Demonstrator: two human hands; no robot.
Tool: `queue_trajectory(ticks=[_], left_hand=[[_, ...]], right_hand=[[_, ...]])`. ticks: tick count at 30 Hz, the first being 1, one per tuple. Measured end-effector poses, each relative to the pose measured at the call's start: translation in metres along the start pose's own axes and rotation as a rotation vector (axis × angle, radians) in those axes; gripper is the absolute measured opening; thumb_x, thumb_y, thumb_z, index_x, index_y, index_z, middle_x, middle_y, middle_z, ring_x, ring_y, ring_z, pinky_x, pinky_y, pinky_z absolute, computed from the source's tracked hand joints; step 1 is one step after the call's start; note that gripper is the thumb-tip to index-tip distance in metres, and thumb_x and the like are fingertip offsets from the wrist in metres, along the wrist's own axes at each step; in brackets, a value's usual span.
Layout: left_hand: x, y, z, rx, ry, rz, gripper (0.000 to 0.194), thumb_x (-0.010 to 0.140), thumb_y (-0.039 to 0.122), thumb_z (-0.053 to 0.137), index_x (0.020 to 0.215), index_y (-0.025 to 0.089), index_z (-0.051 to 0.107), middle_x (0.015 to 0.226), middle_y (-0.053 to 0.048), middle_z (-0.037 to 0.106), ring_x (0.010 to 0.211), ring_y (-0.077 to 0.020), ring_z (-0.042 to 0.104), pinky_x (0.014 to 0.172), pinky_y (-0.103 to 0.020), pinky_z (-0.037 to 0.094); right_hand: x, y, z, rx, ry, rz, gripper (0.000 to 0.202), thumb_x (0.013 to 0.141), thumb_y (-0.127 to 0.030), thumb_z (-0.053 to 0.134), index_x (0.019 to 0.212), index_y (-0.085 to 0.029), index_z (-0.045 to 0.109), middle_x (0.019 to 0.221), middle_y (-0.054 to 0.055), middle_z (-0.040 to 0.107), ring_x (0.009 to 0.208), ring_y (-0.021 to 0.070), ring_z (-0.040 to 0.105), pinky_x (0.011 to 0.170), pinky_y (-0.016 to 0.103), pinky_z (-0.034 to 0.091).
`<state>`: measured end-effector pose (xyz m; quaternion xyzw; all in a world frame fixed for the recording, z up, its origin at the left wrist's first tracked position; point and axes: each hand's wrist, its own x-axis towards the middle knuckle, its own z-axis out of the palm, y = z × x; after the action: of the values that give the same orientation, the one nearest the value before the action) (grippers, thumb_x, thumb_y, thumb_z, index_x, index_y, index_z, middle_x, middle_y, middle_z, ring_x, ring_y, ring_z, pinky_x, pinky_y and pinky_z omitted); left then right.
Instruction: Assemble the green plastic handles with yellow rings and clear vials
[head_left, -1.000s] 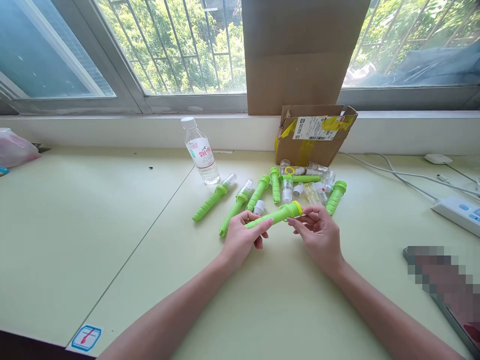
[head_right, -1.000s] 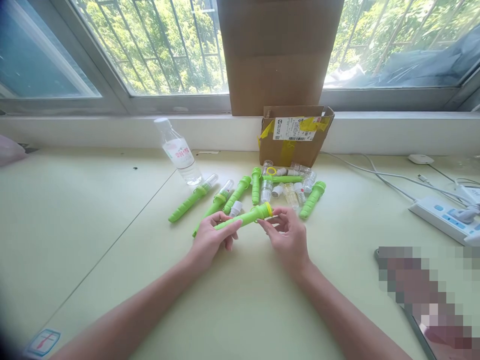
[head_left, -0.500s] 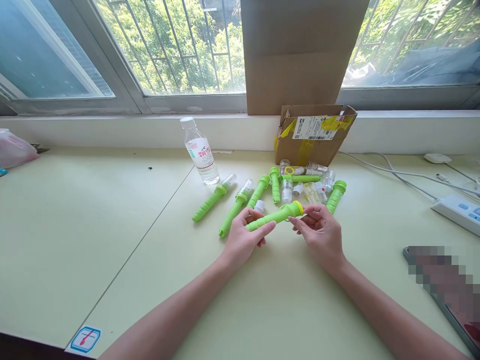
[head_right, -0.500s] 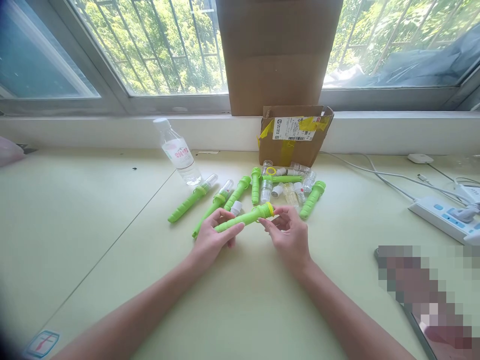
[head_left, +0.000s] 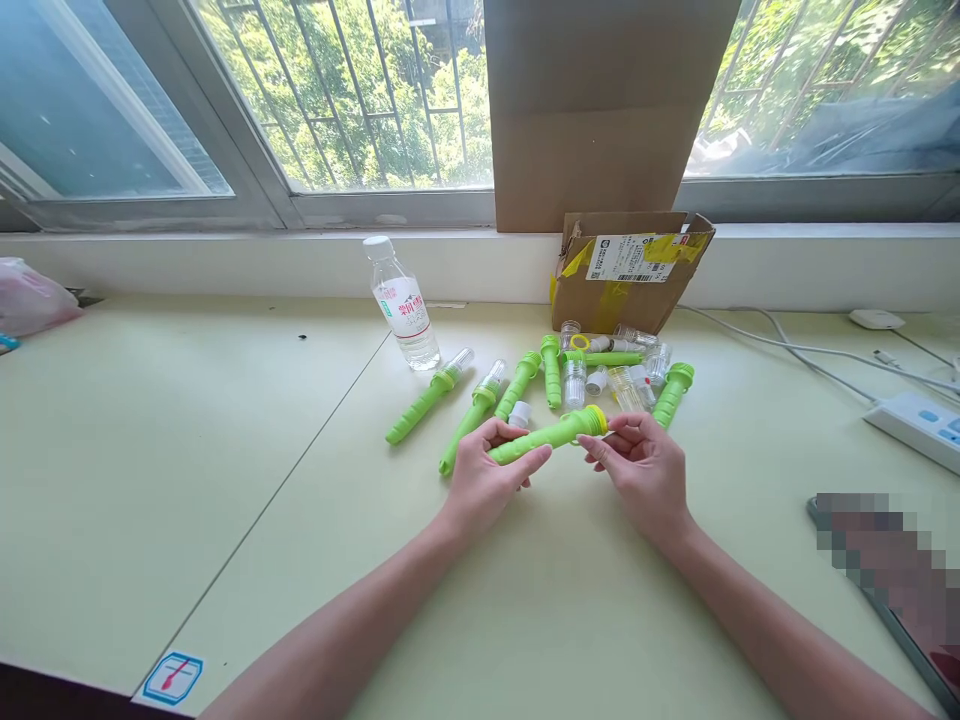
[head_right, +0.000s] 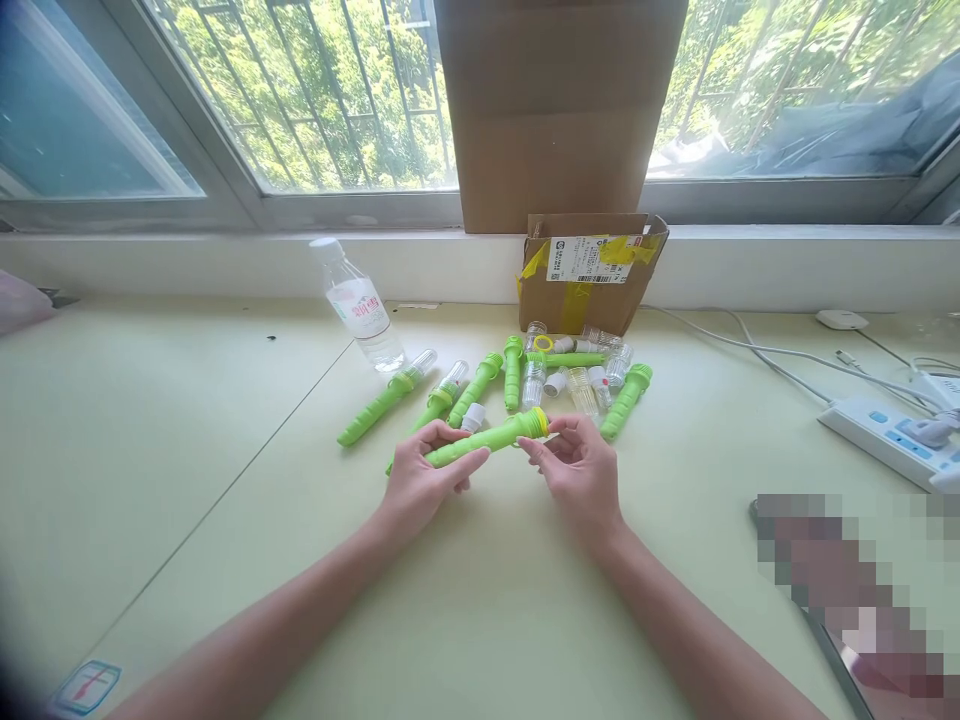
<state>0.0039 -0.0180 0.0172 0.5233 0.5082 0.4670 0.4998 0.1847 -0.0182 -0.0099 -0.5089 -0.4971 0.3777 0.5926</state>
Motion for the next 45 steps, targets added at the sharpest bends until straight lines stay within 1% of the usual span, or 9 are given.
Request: queue_trajectory(ticks=[9,19,23,27,29,33,35,41,45], left_hand=[[-0.001,0.005,-0.001,-0.016,-0.01,-0.095,0.035,0.067,0.038,0.078,0.078,0.018,0.052,0.051,0.007,0.054,0.043,-0.006,0.049,0.046,-0.017,0.043],[0.001,0.002,-0.004,-0.018,-0.046,-0.12,0.037,0.068,0.041,0.078,0.079,0.018,0.051,0.051,0.007,0.054,0.045,-0.007,0.05,0.05,-0.019,0.043],[0.002,-0.001,-0.004,-0.014,-0.047,-0.12,0.037,0.068,0.042,0.077,0.079,0.019,0.052,0.05,0.007,0.054,0.046,-0.0076,0.05,0.05,-0.019,0.043],[0.003,-0.004,-0.005,-0.046,-0.051,-0.118,0.036,0.069,0.043,0.077,0.079,0.018,0.052,0.057,0.004,0.059,0.046,-0.0072,0.05,0.051,-0.02,0.043],[0.004,-0.006,-0.005,-0.083,-0.062,-0.125,0.036,0.069,0.043,0.076,0.078,0.018,0.051,0.062,0.003,0.062,0.045,-0.0065,0.049,0.05,-0.021,0.043],[0.006,-0.008,-0.006,-0.177,-0.067,-0.16,0.036,0.069,0.041,0.077,0.079,0.017,0.052,0.068,0.0,0.064,0.045,-0.0063,0.049,0.046,-0.02,0.043],[0.007,-0.009,-0.006,-0.21,-0.068,-0.178,0.036,0.068,0.04,0.077,0.079,0.017,0.052,0.068,0.0,0.064,0.046,-0.0063,0.049,0.045,-0.02,0.043],[0.008,-0.008,-0.008,-0.228,-0.096,-0.196,0.036,0.069,0.04,0.077,0.079,0.016,0.051,0.067,0.0,0.064,0.044,-0.0064,0.05,0.044,-0.019,0.043],[0.009,-0.008,-0.008,-0.227,-0.114,-0.209,0.036,0.07,0.04,0.076,0.079,0.017,0.051,0.066,-0.001,0.065,0.042,-0.0067,0.049,0.042,-0.019,0.041]], right_hand=[[-0.001,0.001,0.0,0.012,0.002,-0.013,0.032,0.067,-0.033,0.08,0.08,-0.022,0.054,0.073,0.001,0.069,0.059,0.0178,0.067,0.049,0.028,0.056],[-0.003,-0.001,0.002,0.008,0.02,-0.025,0.029,0.066,-0.031,0.08,0.077,-0.021,0.055,0.07,0.0,0.07,0.06,0.0173,0.069,0.05,0.026,0.056],[-0.002,-0.002,0.002,-0.002,0.022,-0.023,0.03,0.067,-0.032,0.08,0.078,-0.021,0.055,0.07,0.0,0.069,0.059,0.0173,0.068,0.05,0.026,0.056],[-0.002,0.001,0.002,-0.034,0.016,-0.021,0.034,0.068,-0.035,0.079,0.082,-0.021,0.052,0.075,0.001,0.068,0.059,0.0177,0.068,0.048,0.027,0.056],[-0.001,0.003,0.001,-0.054,0.004,-0.029,0.034,0.069,-0.037,0.078,0.085,-0.021,0.052,0.08,0.002,0.068,0.062,0.0182,0.068,0.049,0.028,0.056],[0.001,0.005,0.0,-0.077,-0.074,-0.095,0.039,0.068,-0.035,0.078,0.091,-0.022,0.049,0.1,0.006,0.067,0.074,0.0189,0.068,0.054,0.03,0.058],[0.001,0.005,0.0,-0.089,-0.1,-0.125,0.039,0.069,-0.034,0.077,0.093,-0.023,0.048,0.107,0.007,0.065,0.076,0.0184,0.068,0.057,0.031,0.059],[-0.001,0.005,0.001,-0.136,-0.034,-0.158,0.026,0.075,-0.033,0.073,0.088,-0.022,0.053,0.109,0.006,0.067,0.081,0.0187,0.068,0.059,0.031,0.059],[-0.002,0.005,0.001,-0.137,-0.019,-0.172,0.023,0.075,-0.031,0.073,0.085,-0.022,0.054,0.105,0.005,0.069,0.075,0.0172,0.068,0.059,0.031,0.058]])
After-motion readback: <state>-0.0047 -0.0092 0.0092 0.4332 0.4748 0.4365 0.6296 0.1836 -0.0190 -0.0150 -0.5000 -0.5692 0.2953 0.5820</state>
